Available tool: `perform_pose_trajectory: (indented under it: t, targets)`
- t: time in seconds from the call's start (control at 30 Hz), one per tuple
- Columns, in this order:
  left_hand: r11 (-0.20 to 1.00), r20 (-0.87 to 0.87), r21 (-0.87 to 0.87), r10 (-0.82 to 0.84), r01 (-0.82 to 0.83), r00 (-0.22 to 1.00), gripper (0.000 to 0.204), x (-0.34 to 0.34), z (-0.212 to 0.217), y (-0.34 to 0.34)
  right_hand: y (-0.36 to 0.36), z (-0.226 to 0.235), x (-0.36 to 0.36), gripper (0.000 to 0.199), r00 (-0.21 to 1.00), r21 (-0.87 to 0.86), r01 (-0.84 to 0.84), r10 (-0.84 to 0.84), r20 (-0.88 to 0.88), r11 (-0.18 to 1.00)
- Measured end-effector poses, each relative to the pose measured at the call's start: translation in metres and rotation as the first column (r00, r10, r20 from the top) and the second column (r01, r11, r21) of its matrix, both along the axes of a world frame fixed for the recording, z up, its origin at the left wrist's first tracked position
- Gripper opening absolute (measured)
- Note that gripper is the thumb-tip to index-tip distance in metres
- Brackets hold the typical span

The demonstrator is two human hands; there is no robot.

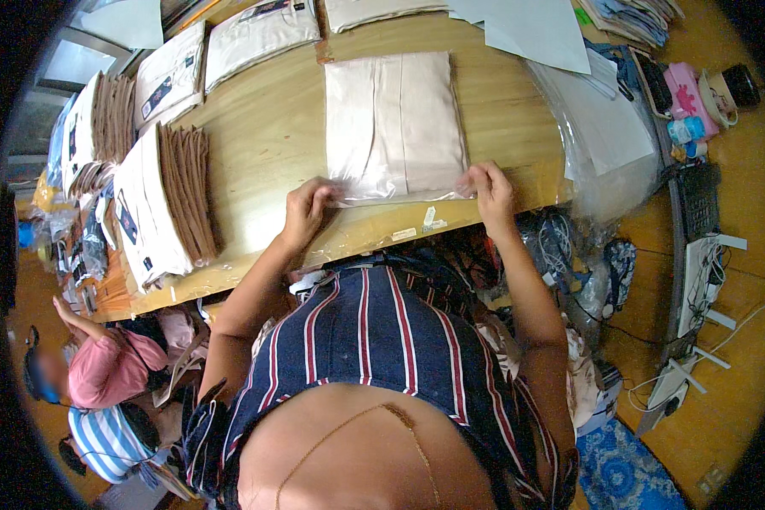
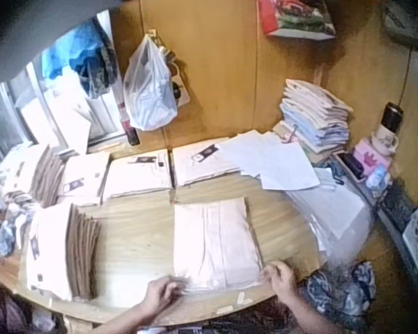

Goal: The person repeatedly folds beige trousers, inserts them into clear plastic bags, and stacks the packaged items on a wooden table. The person also handles white cardboard inserts and stacks them separately. Another person is visible in the background working at a separate station.

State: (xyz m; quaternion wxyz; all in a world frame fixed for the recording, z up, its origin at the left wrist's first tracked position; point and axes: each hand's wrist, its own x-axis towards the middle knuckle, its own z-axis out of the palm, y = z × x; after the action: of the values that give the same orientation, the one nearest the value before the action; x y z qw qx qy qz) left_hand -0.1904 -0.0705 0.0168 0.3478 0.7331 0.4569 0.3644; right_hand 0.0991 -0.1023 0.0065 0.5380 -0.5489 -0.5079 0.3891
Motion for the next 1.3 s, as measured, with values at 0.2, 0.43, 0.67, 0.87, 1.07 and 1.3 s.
perform_pose_trajectory:
  t: [0.2,0.43,0.67,0.87,1.07,1.3]
  targets:
    - [0.927,-0.093,-0.176,0.320,-0.332,0.943,0.027,0.021,0.004,0.014,0.028,0.003,-0.016,0.025,0.847,-0.176,0.338,-0.217,0.484,0.924]
    - [0.903,-0.518,-0.072,0.329,-0.423,0.790,0.025,0.023,0.004,0.025,0.040,0.010,-0.030,0.028,0.404,-0.185,0.463,-0.020,0.915,0.867]
    - [0.884,-0.635,0.376,0.465,-0.280,0.617,0.041,0.029,-0.003,0.016,0.037,0.003,-0.031,0.024,0.222,0.148,0.299,-0.220,0.950,0.943]
    - [0.827,-0.646,0.479,0.560,-0.296,0.520,0.045,0.022,-0.012,0.013,0.033,0.005,-0.029,0.034,0.295,-0.007,0.330,-0.096,0.951,0.944]
    - [0.924,-0.306,-0.188,0.269,-0.335,0.913,0.051,0.007,0.020,-0.021,-0.001,0.024,-0.008,0.065,0.956,-0.360,-0.008,0.112,0.271,0.933]
    - [0.962,-0.146,0.155,0.247,-0.225,0.958,0.043,0.005,-0.008,-0.028,-0.017,0.012,-0.025,0.053,0.693,0.192,0.051,-0.172,0.700,0.980]
